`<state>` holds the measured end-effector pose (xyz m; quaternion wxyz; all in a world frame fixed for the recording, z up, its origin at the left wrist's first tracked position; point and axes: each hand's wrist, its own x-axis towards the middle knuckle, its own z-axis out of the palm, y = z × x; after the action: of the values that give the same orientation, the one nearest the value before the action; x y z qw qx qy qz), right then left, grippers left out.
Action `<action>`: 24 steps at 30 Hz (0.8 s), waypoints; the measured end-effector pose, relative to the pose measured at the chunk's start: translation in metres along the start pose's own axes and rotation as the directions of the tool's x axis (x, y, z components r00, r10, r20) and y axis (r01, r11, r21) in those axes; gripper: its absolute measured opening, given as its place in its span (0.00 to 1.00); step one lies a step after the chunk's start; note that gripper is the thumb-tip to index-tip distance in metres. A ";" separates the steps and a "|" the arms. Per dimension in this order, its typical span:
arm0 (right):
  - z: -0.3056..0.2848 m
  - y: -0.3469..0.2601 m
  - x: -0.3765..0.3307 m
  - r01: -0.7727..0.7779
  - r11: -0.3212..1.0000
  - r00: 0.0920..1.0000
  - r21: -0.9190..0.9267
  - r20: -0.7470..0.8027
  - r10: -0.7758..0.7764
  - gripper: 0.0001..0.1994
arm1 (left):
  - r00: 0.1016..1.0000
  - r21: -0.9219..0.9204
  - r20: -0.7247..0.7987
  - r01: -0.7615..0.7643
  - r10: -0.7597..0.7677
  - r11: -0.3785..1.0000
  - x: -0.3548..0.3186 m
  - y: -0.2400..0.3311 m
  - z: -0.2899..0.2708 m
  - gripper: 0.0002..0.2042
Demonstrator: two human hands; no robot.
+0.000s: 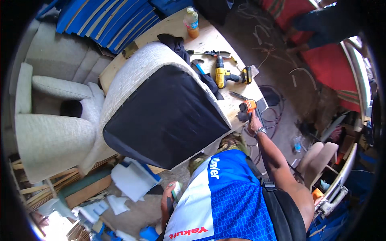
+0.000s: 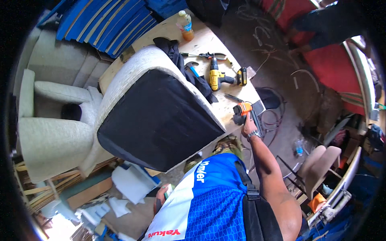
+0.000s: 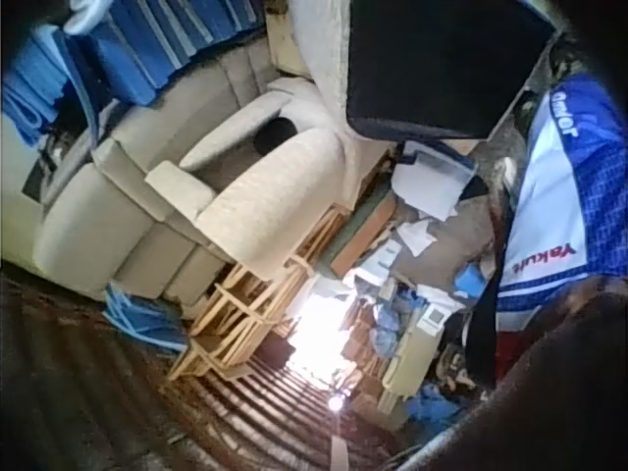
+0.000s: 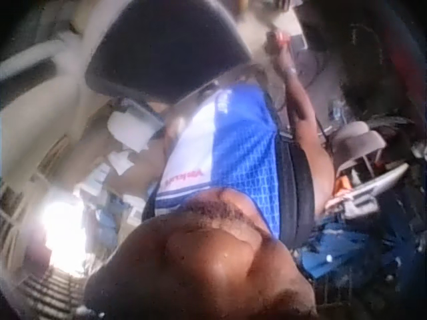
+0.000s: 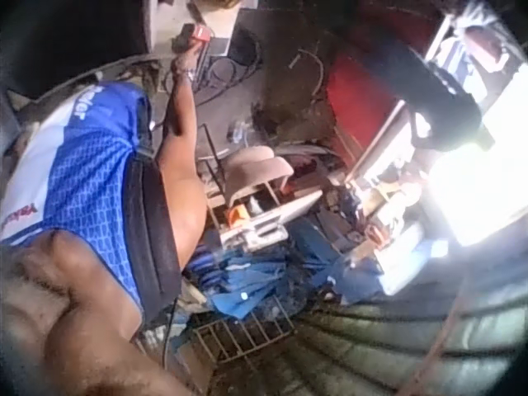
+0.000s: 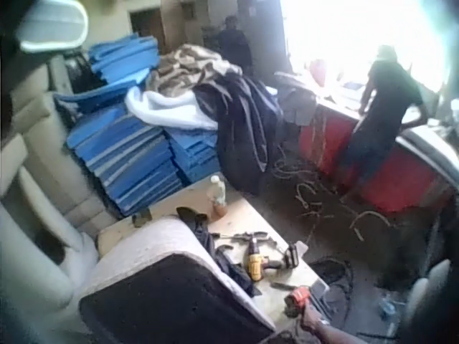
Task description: The person staples fabric onto a chair cushion using a pneumatic staple gun. They pull the fabric taut, apply staples along the edges, and then flip the cushion to inspect the work. The person handles a box of staples and a cushion during the process.
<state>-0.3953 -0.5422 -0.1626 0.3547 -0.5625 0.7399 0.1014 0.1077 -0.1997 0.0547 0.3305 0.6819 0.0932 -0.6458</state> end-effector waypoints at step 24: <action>-0.178 -0.234 -0.035 0.508 0.538 0.768 0.672 -0.072 -0.636 0.21 | 0.555 0.155 0.604 -0.786 0.571 0.599 0.010 0.231 0.248 0.31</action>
<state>-0.2530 -0.6937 0.0475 0.6074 -0.5996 0.4643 -0.2365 0.0342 -0.5204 0.1345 0.4203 0.5248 -0.4098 -0.6165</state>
